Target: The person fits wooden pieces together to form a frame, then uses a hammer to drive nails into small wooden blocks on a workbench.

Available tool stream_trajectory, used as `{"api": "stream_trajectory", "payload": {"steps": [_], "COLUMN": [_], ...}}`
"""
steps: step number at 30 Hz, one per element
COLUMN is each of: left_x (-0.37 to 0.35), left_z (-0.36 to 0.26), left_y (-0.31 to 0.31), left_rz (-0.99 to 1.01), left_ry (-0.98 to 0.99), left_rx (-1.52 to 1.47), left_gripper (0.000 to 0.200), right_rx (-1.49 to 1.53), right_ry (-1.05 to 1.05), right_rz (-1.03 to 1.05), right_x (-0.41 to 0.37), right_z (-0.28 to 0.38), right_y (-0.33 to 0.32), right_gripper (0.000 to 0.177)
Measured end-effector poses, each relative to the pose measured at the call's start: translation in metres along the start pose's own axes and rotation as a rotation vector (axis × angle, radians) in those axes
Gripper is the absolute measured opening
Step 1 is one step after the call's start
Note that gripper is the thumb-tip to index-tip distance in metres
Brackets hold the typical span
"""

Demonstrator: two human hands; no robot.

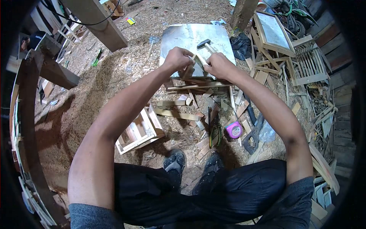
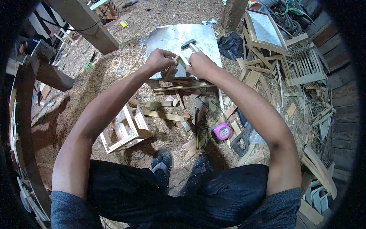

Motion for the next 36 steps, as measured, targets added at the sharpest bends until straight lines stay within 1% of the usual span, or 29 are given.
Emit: {"api": "stream_trajectory", "payload": {"steps": [4,7,13,20,27,29,30,32,33,35,36], "left_x": [0.000,0.001,0.001,-0.001,-0.002,-0.002,0.000,0.003,0.004,0.006,0.007], "left_z": [-0.003,-0.003,-0.002,-0.003,-0.005,-0.003,-0.001,0.004,0.005,0.012,0.011], "left_y": [-0.002,0.000,0.001,0.000,0.000,0.002,0.001,0.005,0.006,0.009,0.008], "left_rz": [-0.024,-0.024,-0.035,-0.041,-0.025,0.019,0.018,0.082,0.083,0.109,0.109], "left_ry": [0.031,0.032,0.033,0.014,0.028,-0.020,-0.020,-0.038,-0.038,-0.106,-0.107], "left_rx": [0.028,0.024,0.020,0.031,0.028,-0.014,-0.014,-0.111,-0.112,-0.207,-0.207], "left_gripper": [0.040,0.039,0.039,0.041,0.045,0.046,0.046,0.046,0.046,0.046,0.046], "right_rx": [-0.013,-0.017,-0.030,-0.042,-0.093,-0.091,-0.104,-0.118,-0.134,-0.148,-0.148], "right_ry": [-0.051,-0.013,-0.061,-0.044,-0.150,-0.162,-0.164,-0.164,-0.171,-0.179,-0.220], "right_rz": [-0.058,-0.029,-0.034,0.002,-0.038,-0.048,-0.018,0.014,0.025,0.036,0.035], "right_x": [0.000,-0.001,-0.002,-0.002,-0.002,-0.002,-0.001,0.000,0.001,0.003,0.003], "right_z": [0.002,0.000,0.005,0.004,0.004,0.006,0.005,0.004,0.001,-0.005,-0.004], "right_y": [-0.001,-0.001,-0.003,-0.001,0.001,0.000,0.001,0.003,0.007,0.012,0.012], "right_gripper": [0.025,0.024,0.024,0.025,0.028,0.029,0.029,0.030,0.031,0.032,0.032]}}
Point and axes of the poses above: each hand's wrist, its own x-axis towards the middle knuckle, its own y-axis out of the palm, z = x × y, the point moved 7 cm from there along x, towards the middle knuckle, and after that the axes turned 5 degrees about -z, right-handed, at the moved point
